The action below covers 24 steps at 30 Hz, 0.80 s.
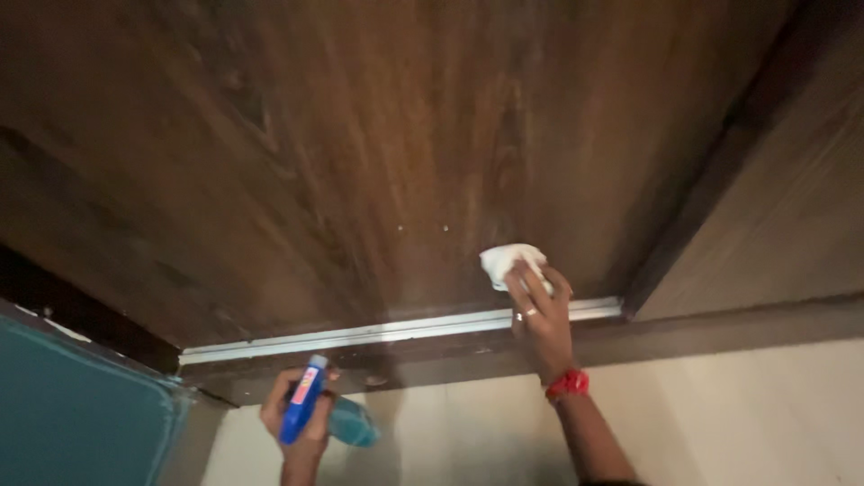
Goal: The person wipes the surface of a wooden sliding closet door using a white cloth while holding a spray bottle in the other hand.
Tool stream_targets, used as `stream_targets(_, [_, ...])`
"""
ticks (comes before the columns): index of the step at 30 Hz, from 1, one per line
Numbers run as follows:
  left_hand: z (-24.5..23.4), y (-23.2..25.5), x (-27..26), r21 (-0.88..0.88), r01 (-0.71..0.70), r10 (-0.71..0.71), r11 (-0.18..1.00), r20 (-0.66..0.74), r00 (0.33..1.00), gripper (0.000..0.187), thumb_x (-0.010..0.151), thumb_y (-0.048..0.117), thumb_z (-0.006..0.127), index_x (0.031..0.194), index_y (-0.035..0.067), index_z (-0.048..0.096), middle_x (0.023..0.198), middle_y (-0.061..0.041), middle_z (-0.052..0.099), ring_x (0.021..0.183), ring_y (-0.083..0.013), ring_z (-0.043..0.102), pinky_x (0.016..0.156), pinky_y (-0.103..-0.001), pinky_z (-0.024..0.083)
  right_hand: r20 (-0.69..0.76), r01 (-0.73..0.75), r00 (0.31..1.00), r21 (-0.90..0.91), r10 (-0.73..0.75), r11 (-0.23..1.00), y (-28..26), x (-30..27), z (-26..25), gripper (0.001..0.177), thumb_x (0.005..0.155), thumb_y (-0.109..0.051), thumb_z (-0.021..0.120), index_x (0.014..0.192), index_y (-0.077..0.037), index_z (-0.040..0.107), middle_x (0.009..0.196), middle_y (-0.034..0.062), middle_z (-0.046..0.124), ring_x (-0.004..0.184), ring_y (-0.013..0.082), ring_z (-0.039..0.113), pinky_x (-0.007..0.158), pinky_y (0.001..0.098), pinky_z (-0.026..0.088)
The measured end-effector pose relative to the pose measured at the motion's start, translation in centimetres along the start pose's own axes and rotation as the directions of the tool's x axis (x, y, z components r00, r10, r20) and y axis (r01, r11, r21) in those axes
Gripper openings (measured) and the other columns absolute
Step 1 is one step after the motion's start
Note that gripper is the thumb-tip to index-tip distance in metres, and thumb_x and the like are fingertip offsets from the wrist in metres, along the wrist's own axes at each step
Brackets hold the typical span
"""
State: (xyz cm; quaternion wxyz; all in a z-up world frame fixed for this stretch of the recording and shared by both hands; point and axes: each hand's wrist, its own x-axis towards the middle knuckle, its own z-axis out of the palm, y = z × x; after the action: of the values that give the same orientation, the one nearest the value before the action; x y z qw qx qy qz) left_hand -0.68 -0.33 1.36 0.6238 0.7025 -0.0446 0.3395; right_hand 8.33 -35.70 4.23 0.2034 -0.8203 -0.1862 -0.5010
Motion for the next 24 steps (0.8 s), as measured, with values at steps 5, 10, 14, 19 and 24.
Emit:
stream_targets(5, [2.6,4.0,-0.4,0.135,-0.059,0.059,0.989,0.003,0.998,0.022,0.075,-0.007,0.061,0.097,-0.004,0.064,0.093,-0.014,0.076,0.085,-0.0164,0.073,0.079,-0.027,0.058,-0.269,-0.119,0.951,0.133,0.151,0.984,4.2,-1.2,0.2,0.068,0.077,0.022,0.06,0.139,-0.006,0.058,0.148,0.0216,0.053,0.124,0.0409,0.057,0.103,0.0475,0.049])
stream_targets(10, [9.2,6.7,-1.1,0.072,0.03,-0.033,0.997,0.041,0.999,0.018,0.078,-0.008,0.062,0.096,-0.004,0.063,0.089,-0.012,0.074,0.079,-0.0162,0.07,0.071,-0.027,0.058,-0.336,-0.212,0.914,0.081,0.227,0.974,4.8,0.4,-0.7,0.054,0.088,0.017,0.061,0.139,-0.002,0.059,0.148,0.0171,0.054,0.131,0.0399,0.054,0.109,0.0476,0.047])
stream_targets(14, [11.3,7.3,-1.3,-0.023,-0.003,0.003,1.0,0.004,1.0,0.017,0.083,-0.008,0.059,0.099,-0.006,0.062,0.093,-0.012,0.072,0.083,-0.0168,0.066,0.079,-0.027,0.052,-0.078,-0.175,0.98,0.1,0.183,0.98,2.2,1.2,-1.9,0.051,0.075,0.003,0.063,0.127,0.004,0.063,0.14,0.0207,0.057,0.132,0.0407,0.051,0.105,0.0537,0.04])
stream_targets(19, [12.3,7.7,-3.3,-0.067,0.017,-0.02,0.998,-0.036,0.999,0.022,0.076,-0.006,0.053,0.096,-0.006,0.061,0.085,-0.014,0.073,0.08,-0.0194,0.072,0.079,-0.031,0.056,-0.124,-0.171,0.977,0.025,0.173,0.985,2.1,0.7,-2.0,0.057,0.075,0.01,0.063,0.129,-0.005,0.068,0.149,0.0138,0.059,0.126,0.0338,0.055,0.107,0.0464,0.046])
stream_targets(24, [12.7,8.1,-4.8,-0.085,-0.009,0.01,0.996,0.009,1.0,0.031,0.07,-0.003,0.057,0.102,-0.006,0.056,0.088,-0.014,0.072,0.081,-0.0192,0.072,0.082,-0.031,0.058,-0.342,-0.287,0.906,-0.067,0.248,0.956,8.5,-2.3,-1.6,0.057,0.075,0.016,0.064,0.13,0.001,0.066,0.146,0.0217,0.059,0.129,0.0366,0.061,0.097,0.044,0.042])
